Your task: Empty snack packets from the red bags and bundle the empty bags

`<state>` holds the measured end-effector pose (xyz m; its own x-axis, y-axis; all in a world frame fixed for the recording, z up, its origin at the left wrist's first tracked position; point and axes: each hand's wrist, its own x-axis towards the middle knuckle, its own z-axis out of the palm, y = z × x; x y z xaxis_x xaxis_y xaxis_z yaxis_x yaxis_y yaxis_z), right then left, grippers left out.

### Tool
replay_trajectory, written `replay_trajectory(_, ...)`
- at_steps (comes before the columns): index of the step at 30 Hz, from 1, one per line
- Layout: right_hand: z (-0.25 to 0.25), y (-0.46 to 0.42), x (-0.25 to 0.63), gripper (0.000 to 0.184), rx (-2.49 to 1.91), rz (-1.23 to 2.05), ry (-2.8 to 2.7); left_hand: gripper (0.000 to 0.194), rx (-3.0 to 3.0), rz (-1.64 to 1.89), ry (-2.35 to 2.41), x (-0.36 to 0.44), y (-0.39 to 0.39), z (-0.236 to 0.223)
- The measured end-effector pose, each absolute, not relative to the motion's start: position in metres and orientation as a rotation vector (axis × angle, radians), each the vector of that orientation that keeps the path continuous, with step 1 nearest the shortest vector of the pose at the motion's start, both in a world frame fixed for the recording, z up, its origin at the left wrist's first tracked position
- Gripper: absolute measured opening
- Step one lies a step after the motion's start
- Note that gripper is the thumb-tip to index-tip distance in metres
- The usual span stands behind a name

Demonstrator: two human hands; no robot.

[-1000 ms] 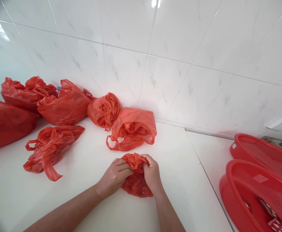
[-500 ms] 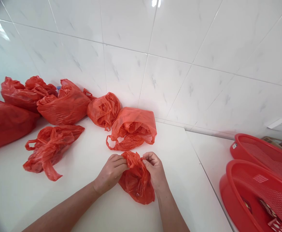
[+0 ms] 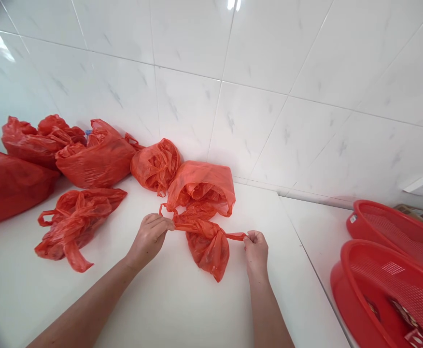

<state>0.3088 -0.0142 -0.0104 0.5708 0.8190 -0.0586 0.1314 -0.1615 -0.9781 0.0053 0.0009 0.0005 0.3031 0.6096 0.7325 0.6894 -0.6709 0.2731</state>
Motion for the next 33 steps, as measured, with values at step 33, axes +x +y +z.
replay_trajectory(33,-0.015,-0.027,0.248,0.021,-1.458,1.312,-1.492,0.036,-2.369,-1.181,-1.625,-0.071,-0.02,0.056)
